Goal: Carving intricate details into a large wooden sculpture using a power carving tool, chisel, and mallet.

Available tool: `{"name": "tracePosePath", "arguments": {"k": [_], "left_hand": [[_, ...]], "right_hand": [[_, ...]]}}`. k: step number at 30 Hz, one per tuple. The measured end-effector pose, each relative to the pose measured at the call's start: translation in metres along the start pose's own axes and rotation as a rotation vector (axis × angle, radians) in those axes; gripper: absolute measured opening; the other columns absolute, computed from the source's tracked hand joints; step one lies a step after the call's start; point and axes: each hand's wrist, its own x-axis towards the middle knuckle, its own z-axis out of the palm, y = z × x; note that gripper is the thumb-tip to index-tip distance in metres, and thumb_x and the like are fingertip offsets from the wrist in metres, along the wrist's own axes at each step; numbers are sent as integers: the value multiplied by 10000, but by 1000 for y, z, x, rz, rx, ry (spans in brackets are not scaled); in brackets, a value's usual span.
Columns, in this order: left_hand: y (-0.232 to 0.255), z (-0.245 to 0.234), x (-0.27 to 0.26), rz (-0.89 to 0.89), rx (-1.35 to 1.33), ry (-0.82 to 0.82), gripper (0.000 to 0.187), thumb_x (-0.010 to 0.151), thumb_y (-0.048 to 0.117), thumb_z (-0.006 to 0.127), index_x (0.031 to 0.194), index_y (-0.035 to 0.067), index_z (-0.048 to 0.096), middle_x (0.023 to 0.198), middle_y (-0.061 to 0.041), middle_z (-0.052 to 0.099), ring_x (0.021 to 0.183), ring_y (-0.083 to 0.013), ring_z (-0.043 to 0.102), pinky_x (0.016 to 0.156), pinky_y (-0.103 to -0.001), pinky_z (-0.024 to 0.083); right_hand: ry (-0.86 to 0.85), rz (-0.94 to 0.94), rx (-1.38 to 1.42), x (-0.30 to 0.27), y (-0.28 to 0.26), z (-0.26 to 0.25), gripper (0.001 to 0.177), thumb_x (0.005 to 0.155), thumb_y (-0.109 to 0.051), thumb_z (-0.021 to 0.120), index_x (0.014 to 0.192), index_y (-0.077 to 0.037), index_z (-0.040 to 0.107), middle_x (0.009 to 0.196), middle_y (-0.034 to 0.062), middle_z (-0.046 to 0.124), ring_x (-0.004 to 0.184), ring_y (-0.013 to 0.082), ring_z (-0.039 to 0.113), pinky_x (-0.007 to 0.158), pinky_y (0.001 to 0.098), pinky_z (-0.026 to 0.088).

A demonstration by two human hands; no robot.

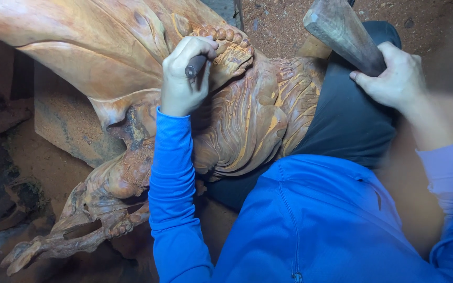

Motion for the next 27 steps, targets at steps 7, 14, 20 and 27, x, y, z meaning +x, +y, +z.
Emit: {"name": "tracePosePath", "arguments": {"k": [7, 14, 20, 27], "left_hand": [[4, 0, 6, 12, 29, -37, 157, 822, -166, 586, 906, -33, 576, 975, -148, 652, 885, -277, 653, 818, -363, 534], [-5, 4, 19, 39, 35, -79, 221, 789, -160, 527, 955, -31, 597, 940, -140, 639, 820, -259, 615, 750, -351, 523], [-8, 8, 9, 44, 50, -107, 259, 790, -154, 545, 1012, -29, 593, 992, -152, 642, 868, -274, 626, 782, -356, 528], [-19, 11, 6, 42, 71, -117, 304, 791, -148, 563, 1069, -26, 589, 1044, -164, 645, 915, -288, 637, 815, -360, 533]], "right_hand": [[15, -97, 92, -2, -47, -18, 382, 918, -109, 827, 1202, 92, 670, 940, 256, 733, 729, 424, 698, 645, 494, 547], [138, -631, -3, 19, -157, -65, 334, 787, -65, 739, 1061, -18, 555, 805, 117, 661, 605, 337, 614, 572, 439, 472], [240, -736, -117, 28, -165, -68, 291, 848, -95, 760, 1051, -45, 558, 789, 58, 657, 653, 237, 669, 543, 362, 489], [278, -745, -46, 24, -169, -68, 243, 845, -58, 725, 1012, -34, 550, 788, 81, 657, 634, 268, 636, 578, 383, 484]]}}
